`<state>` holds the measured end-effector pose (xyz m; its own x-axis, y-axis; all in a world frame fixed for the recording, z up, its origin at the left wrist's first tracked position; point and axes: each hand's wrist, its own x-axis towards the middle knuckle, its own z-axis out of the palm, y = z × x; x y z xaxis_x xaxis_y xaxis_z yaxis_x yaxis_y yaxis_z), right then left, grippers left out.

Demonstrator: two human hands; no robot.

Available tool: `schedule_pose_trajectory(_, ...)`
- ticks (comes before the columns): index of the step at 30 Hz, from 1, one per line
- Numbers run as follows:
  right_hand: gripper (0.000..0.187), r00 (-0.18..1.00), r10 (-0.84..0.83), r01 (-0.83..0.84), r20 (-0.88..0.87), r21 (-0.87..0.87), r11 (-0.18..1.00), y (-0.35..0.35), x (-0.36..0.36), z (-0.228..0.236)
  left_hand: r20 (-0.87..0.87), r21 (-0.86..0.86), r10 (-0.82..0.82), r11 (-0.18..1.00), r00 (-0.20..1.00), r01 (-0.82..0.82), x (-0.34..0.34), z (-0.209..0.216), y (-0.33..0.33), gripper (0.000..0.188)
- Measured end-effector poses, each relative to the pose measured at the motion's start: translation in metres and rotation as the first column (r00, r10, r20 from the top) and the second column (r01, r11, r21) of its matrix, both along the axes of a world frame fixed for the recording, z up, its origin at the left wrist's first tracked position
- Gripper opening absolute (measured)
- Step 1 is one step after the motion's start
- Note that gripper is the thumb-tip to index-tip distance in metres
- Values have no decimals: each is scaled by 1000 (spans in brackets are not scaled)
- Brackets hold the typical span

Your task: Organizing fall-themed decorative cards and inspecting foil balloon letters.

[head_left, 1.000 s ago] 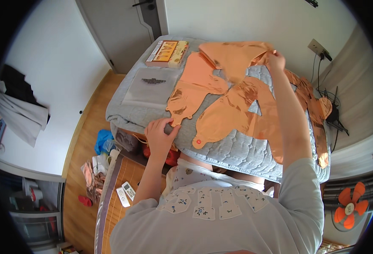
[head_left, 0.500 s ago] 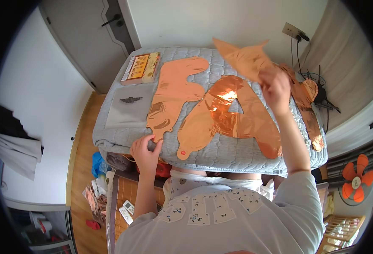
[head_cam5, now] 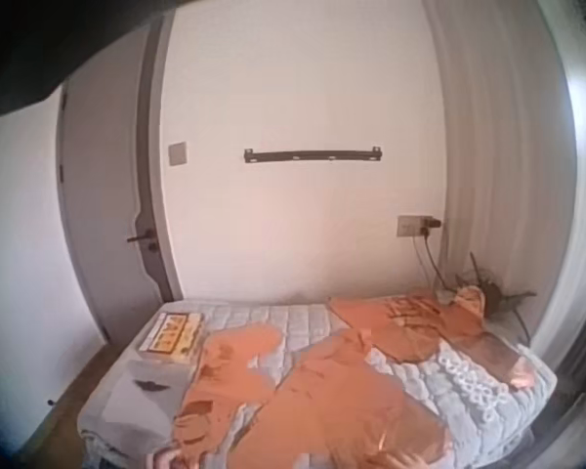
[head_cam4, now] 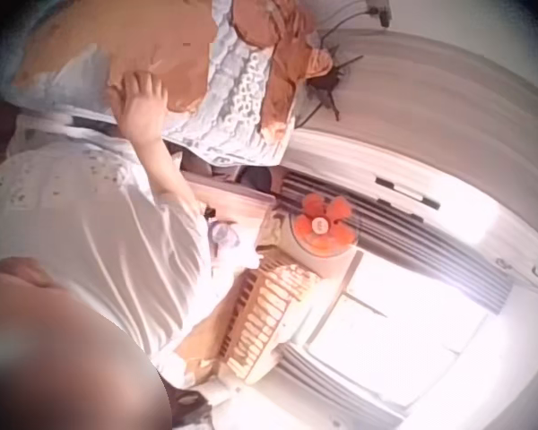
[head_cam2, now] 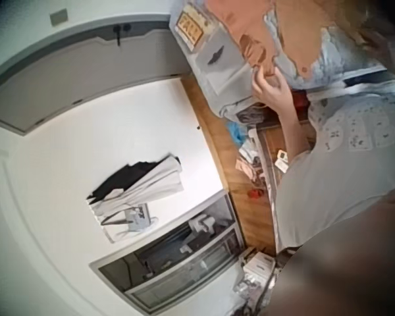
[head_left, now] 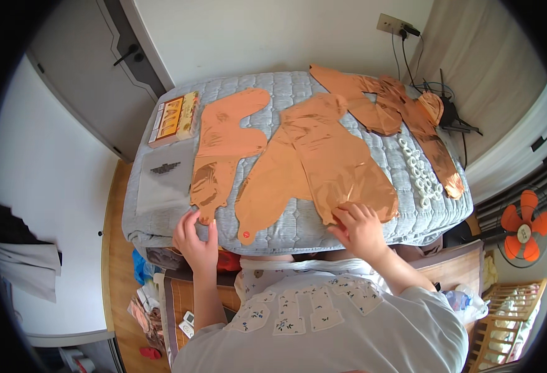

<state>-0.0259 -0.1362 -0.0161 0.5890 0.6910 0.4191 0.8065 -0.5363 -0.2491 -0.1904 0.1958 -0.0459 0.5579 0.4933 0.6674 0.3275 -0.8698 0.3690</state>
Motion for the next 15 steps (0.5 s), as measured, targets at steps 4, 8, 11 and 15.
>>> schedule_pose_trajectory(4,44,1000,0,0,-10,-32,999,-1,-21,-2,56,-119,-232,964,971,237,16,8,-28,27)
schedule_pose_trajectory(8,43,997,-13,12,-74,-6,1000,-2,-18,-9,24,-84,-380,921,925,380,30,10,-51,25)
schedule_pose_trajectory(11,40,991,22,-18,-135,35,999,-1,-15,-2,20,-74,-423,903,906,424,37,11,-62,26)
schedule_pose_trajectory(15,39,994,65,-60,-88,64,996,4,-13,-7,11,-55,-446,893,895,446,40,15,-74,26)
